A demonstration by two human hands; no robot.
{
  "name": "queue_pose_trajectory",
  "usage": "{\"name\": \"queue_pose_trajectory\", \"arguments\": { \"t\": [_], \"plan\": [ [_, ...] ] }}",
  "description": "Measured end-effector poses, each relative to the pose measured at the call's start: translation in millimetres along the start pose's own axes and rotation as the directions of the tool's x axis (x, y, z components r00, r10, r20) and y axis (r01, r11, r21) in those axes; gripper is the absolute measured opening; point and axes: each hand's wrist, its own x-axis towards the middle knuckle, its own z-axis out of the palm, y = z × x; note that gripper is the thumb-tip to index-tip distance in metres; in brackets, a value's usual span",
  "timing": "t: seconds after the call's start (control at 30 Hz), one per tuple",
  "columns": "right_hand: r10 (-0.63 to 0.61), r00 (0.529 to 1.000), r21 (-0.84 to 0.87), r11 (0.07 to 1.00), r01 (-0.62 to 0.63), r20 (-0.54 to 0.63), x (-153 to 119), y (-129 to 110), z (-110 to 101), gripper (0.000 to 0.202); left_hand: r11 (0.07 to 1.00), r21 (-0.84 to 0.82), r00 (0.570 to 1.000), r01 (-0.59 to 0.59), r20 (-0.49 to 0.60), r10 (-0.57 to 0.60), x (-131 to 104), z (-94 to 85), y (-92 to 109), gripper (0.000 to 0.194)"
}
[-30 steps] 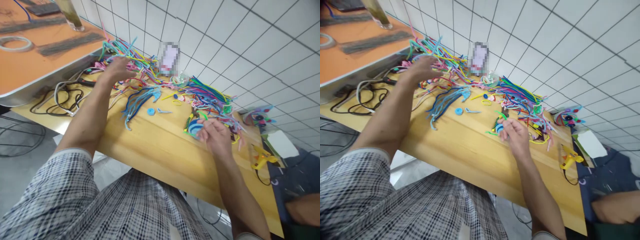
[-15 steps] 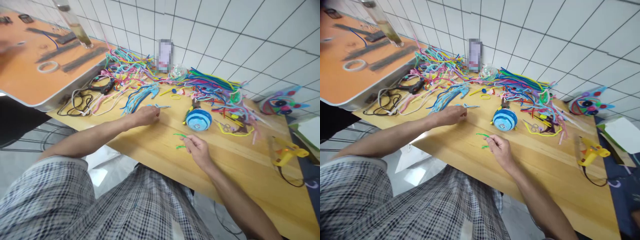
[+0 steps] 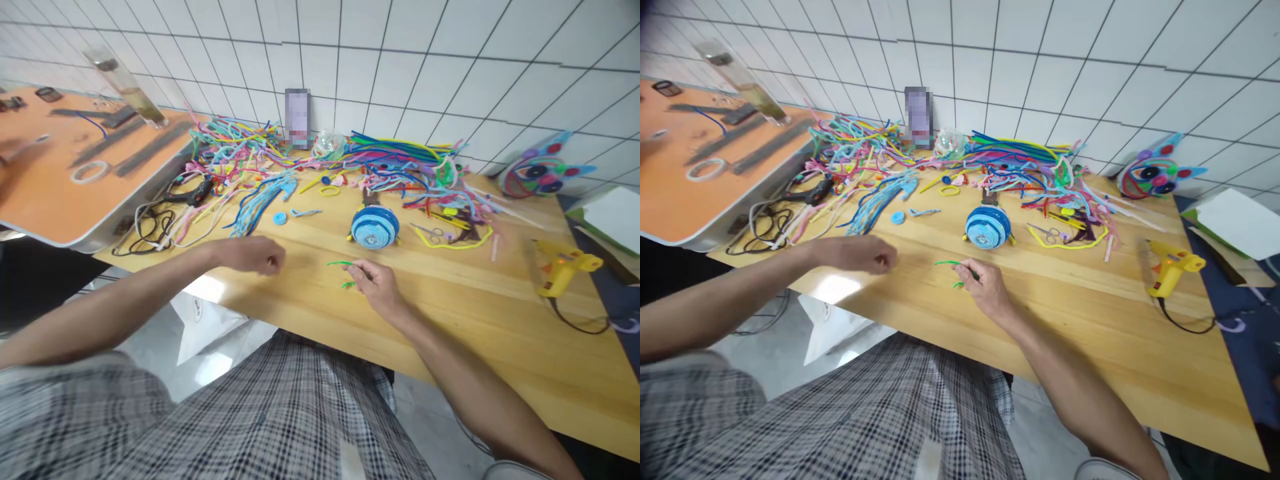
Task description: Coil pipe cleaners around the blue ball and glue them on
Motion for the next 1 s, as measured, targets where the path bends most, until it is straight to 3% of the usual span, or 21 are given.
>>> {"name": "queue_pose_trajectory", "arguments": {
  "t": [0.03, 0.13, 0.17, 0.2, 0.27, 0.33, 0.4, 0.5, 0.67, 0.83, 1.0],
  "plan": [
    [0.000, 1.000, 0.005, 1.000, 0.000, 0.000, 0.1, -0.8, -0.1, 0.048, 0.998, -0.055, 0.995, -0.026, 0.090, 0.031, -17.9, 9.6, -4.0, 0.014],
    [0.003, 1.000, 0.015, 1.000, -0.003, 0.004, 0.6, -3.9, 0.1, 0.049, 0.989, -0.136, 0.932, 0.065, 0.364, -0.011, -64.0, 40.5, -16.3, 0.016],
    [0.004, 1.000, 0.018, 1.000, -0.004, 0.005, 0.8, -5.2, 0.3, 0.050, 0.992, -0.098, 0.936, 0.084, 0.350, -0.045, -74.0, 48.5, -19.0, 0.017],
    [0.005, 1.000, 0.018, 1.000, -0.005, 0.006, 1.1, -6.6, 0.5, 0.051, 0.994, -0.066, 0.962, 0.085, 0.264, -0.064, -80.3, 54.3, -20.3, 0.021],
    [-0.003, 1.000, 0.008, 1.000, 0.003, -0.002, 1.5, -9.4, 0.7, 0.051, 0.992, -0.117, 0.990, 0.041, 0.136, -0.025, -81.3, 58.3, -16.8, 0.021],
    [-0.016, 1.000, -0.017, 1.000, 0.016, -0.015, 1.5, -12.3, 0.8, 0.049, 0.974, -0.224, 0.999, -0.047, -0.038, 0.039, -67.6, 54.6, -4.4, 0.036],
    [-0.031, 0.999, -0.051, 0.998, 0.029, -0.025, 1.3, -15.0, 0.6, 0.047, 0.937, -0.339, 0.961, -0.090, -0.277, -0.008, -43.0, 47.8, 15.7, 0.044],
    [-0.043, 0.998, -0.115, 0.993, 0.038, -0.039, 0.5, -19.6, -0.8, 0.046, 0.866, -0.415, 0.899, -0.280, -0.431, 0.085, 3.1, 39.5, 50.5, 0.044],
    [-0.010, 0.999, -0.168, 0.986, 0.004, -0.036, -2.1, -27.5, -13.3, 0.040, 0.760, -0.428, 0.837, -0.488, -0.476, 0.270, 60.8, 33.6, 85.1, 0.024],
    [0.007, 0.997, -0.299, 0.954, -0.032, -0.082, -8.8, -30.0, -43.8, 0.037, 0.758, -0.341, 0.775, -0.556, -0.542, 0.324, 79.2, 28.8, 82.7, 0.027],
    [-0.056, 0.994, -0.502, 0.865, 0.001, -0.093, -12.1, -24.6, -76.4, 0.034, 0.744, -0.252, 0.752, -0.619, -0.462, 0.470, 93.7, 24.1, 82.4, 0.031]
  ]
}}
